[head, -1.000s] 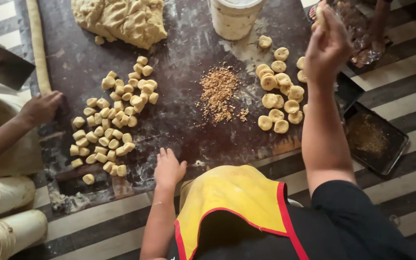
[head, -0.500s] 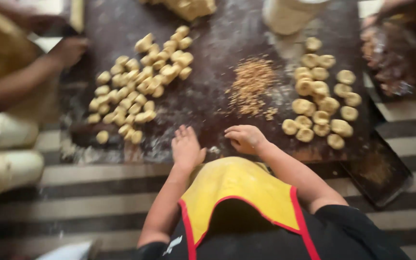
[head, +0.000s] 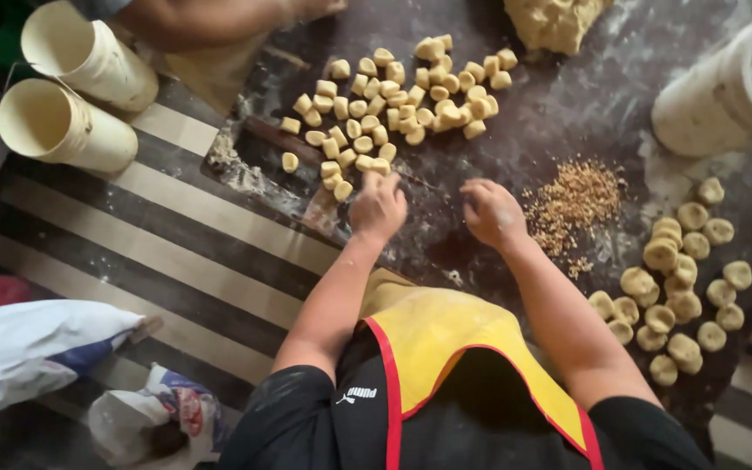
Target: The person is preparing small pieces of dough, rolling them into balls, and coating them with chopped nuts on a wooden table in a bakery.
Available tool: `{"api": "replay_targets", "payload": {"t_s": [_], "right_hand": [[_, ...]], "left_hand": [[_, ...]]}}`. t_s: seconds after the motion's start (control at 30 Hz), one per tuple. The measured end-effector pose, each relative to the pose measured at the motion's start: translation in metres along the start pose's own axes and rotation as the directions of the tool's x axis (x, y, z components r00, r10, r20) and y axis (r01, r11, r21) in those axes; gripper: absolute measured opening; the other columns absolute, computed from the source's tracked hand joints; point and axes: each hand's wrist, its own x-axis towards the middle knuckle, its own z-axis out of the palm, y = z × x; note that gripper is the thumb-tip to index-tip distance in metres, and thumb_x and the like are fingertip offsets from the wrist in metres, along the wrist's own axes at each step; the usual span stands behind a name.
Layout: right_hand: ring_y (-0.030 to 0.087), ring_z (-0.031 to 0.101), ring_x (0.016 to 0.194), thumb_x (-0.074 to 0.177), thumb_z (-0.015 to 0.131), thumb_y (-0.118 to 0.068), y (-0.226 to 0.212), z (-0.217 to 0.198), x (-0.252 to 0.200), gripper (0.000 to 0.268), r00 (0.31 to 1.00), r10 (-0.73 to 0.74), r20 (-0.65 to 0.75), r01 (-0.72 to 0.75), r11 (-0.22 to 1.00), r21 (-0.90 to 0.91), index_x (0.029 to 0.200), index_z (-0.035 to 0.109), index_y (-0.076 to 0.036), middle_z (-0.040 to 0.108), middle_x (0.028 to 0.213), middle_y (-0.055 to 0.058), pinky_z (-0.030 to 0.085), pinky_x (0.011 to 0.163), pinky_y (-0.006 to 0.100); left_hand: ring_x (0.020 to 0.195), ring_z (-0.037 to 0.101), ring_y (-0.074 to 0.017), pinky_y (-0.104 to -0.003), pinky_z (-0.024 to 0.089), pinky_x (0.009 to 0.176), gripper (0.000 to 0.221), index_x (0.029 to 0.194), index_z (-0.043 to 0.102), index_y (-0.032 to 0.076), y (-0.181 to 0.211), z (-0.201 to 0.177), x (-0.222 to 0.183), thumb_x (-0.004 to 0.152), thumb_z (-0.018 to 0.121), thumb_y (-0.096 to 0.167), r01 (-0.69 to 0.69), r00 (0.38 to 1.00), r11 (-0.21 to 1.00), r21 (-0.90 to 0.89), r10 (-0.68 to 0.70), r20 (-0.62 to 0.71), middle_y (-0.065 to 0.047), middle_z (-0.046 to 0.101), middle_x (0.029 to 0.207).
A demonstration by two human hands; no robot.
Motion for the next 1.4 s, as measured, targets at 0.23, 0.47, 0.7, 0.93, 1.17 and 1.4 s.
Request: {"api": "replay_targets", "payload": {"t_s": [0.23,0.47,0.7,0.93,1.17,1.4], "right_hand": [[0.040,0.066,0.102,0.084,0.066,-0.006,-0.050,0.043,0.099,0.037,0.989,-0.019,0.144,0.007,0.997,0.080,0.120,0.071,-0.011,0.067,0.116,0.016,0.055,0.088,0.044],[0.039,0.061,0.099,0.077,0.069,-0.005,-0.048,0.100,0.125,0.035,0.956,-0.272,0.115,0.262,0.961,0.090,0.111,0.069,-0.010,0.065,0.106,0.016,0.054,0.085,0.045],[0.042,0.060,0.095,0.084,0.072,-0.009,-0.038,0.086,0.090,0.026,0.988,-0.117,0.103,0.103,0.986,0.135,0.106,0.061,-0.002,0.062,0.094,0.016,0.051,0.082,0.049],[0.034,0.066,0.091,0.077,0.081,-0.015,-0.028,0.008,-0.037,0.029,0.956,0.202,0.213,-0.239,0.957,0.164,0.100,0.067,-0.008,0.065,0.096,0.014,0.054,0.081,0.041],[0.033,0.068,0.092,0.077,0.078,-0.012,-0.017,-0.033,-0.135,0.032,0.790,0.610,0.065,-0.613,0.786,0.082,0.107,0.068,-0.010,0.062,0.105,0.014,0.057,0.082,0.041],[0.038,0.063,0.105,0.077,0.078,-0.011,-0.008,-0.020,-0.166,0.032,0.913,0.405,-0.056,-0.407,0.912,-0.056,0.107,0.067,-0.009,0.065,0.111,0.013,0.053,0.092,0.044]], "left_hand": [[0.082,0.068,-0.0368,-0.049,0.057,0.064,0.016,0.089,0.071,0.015,-0.034,0.014,0.048,0.078,0.072,0.027,-0.063,0.896,0.994,0.088,0.095,-0.433,-0.014,0.062,0.100],[0.086,0.066,-0.0301,-0.049,0.054,0.072,0.010,0.084,0.064,0.016,-0.037,-0.001,0.012,0.092,0.069,0.019,-0.243,0.876,0.965,0.103,0.264,-0.404,-0.006,0.064,0.092],[0.089,0.066,-0.0347,-0.043,0.055,0.075,0.045,0.120,0.064,0.007,-0.035,-0.010,-0.024,0.077,0.076,0.010,-0.259,0.934,0.886,-0.385,0.128,-0.334,-0.014,0.064,0.099],[0.085,0.068,-0.0096,-0.025,0.056,0.074,0.043,0.126,0.064,0.002,-0.055,0.042,-0.025,0.084,0.076,0.007,0.241,0.943,0.335,-0.911,0.142,0.302,-0.005,0.072,0.103],[0.085,0.068,-0.0108,-0.026,0.056,0.077,0.034,0.121,0.070,0.002,0.009,0.037,-0.017,0.089,0.077,0.010,0.094,0.924,0.613,-0.784,0.239,0.298,-0.005,0.072,0.102],[0.108,0.066,-0.0360,-0.041,0.053,0.096,0.041,0.115,0.070,0.005,0.019,0.053,-0.003,0.076,0.078,0.008,-0.642,0.734,0.719,-0.267,0.677,0.057,-0.016,0.071,0.113]]}}
